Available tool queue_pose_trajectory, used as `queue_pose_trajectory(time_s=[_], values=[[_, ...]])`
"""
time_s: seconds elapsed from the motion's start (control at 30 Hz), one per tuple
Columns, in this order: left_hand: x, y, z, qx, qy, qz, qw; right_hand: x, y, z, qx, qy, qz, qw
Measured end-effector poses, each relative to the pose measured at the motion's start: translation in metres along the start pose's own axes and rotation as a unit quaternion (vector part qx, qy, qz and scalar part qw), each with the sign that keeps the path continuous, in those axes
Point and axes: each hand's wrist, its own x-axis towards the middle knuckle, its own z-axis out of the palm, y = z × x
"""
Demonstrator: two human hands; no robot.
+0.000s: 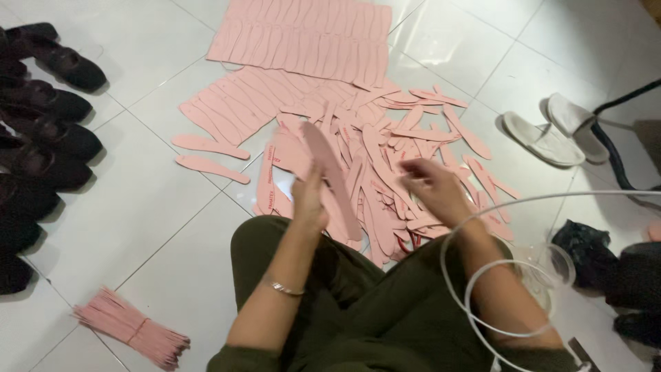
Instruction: The person sits on the floor among a large pile of pink foam insoles and sorts through them, aligning matching insoles into stacks by hand. They tap the stacks square and wrap rubber bands around each finished bundle, placing completed bundles on the floor beside them.
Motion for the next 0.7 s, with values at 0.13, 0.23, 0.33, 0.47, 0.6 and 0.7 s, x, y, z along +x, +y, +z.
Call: queue_pose_trajectory(time_s=[0.13, 0.23, 0.33, 0.47, 0.6, 0.7], values=[[0.026, -0.049, 0.004, 0.057, 0.034, -0.077, 0.995, 0.045, 0.011, 0.074, 0.114, -0.082, 0.093, 0.986], [0.04, -0.069, -0.006, 0.11, -0.019, -0.107, 0.988, 0.053, 0.037, 0.095, 0.161, -0.082, 0.134, 0.974], [0.048, -0.08, -0.017, 0.152, -0.042, -0.128, 0.979, 0.054, 0.058, 0.094, 0.231, -0.093, 0.192, 0.949], [0.052, -0.084, -0.033, 0.131, -0.119, -0.188, 0.966, 0.053, 0.071, 0.086, 0.274, -0.109, 0.257, 0.92], [0.05, -0.078, -0.035, 0.105, -0.12, -0.268, 0.95, 0.05, 0.062, 0.082, 0.269, -0.146, 0.258, 0.917], [0.049, -0.08, -0.036, 0.103, -0.144, -0.254, 0.951, 0.047, 0.056, 0.087, 0.256, -0.15, 0.25, 0.922]])
